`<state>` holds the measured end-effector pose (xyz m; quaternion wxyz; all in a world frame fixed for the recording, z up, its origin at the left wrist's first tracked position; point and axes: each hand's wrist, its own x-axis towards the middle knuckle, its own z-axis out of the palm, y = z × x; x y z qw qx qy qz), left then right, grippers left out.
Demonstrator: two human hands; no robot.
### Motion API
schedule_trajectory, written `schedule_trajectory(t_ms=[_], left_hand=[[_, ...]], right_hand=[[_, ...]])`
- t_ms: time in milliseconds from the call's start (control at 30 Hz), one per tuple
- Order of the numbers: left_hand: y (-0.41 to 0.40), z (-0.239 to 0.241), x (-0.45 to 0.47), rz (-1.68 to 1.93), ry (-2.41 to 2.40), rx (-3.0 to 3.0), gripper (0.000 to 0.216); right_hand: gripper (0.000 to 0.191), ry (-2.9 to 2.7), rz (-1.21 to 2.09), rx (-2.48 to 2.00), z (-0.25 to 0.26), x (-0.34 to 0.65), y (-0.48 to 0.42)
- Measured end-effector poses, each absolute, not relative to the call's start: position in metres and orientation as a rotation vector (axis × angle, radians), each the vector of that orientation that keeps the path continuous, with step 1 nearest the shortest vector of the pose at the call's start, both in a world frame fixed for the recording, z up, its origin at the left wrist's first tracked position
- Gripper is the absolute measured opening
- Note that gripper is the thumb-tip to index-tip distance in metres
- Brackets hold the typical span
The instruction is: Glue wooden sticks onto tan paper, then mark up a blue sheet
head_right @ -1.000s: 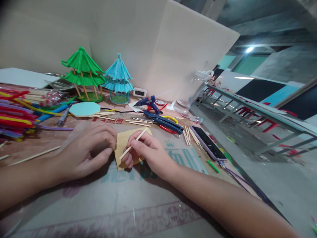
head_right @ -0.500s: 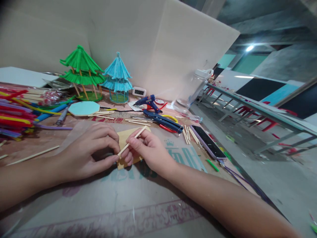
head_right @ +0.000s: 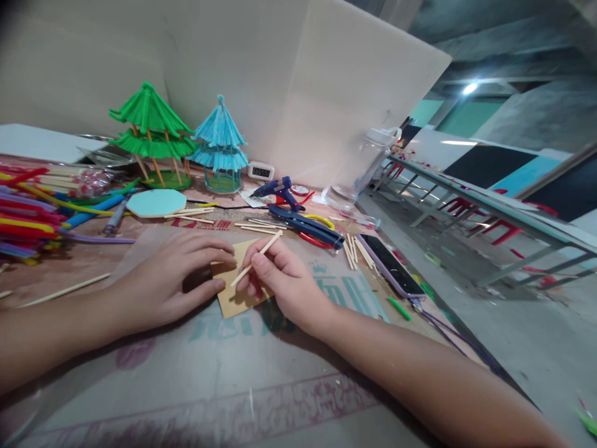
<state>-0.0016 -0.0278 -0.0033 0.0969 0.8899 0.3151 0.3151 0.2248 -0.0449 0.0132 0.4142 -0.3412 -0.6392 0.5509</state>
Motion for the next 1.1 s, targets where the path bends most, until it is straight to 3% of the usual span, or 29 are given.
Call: schedule_trajectory(t_ms=[167, 500, 1100], left_hand=[[-0.025, -0.009, -0.001, 0.687, 0.965, 2.650, 0.023], [-0.023, -0.011, -0.001, 0.679, 0.959, 2.653, 0.023], [-0.023, -0.011, 0.000, 0.667, 0.946, 2.654, 0.020]], right_hand=[[0.018, -2.189, 0.725, -0.895, 0.020, 0.228, -0.043], [0.015, -2.513, 0.411, -0.798, 0.018, 0.224, -0.035], [0.014, -2.466, 0.520, -0.823, 0.014, 0.225, -0.031]])
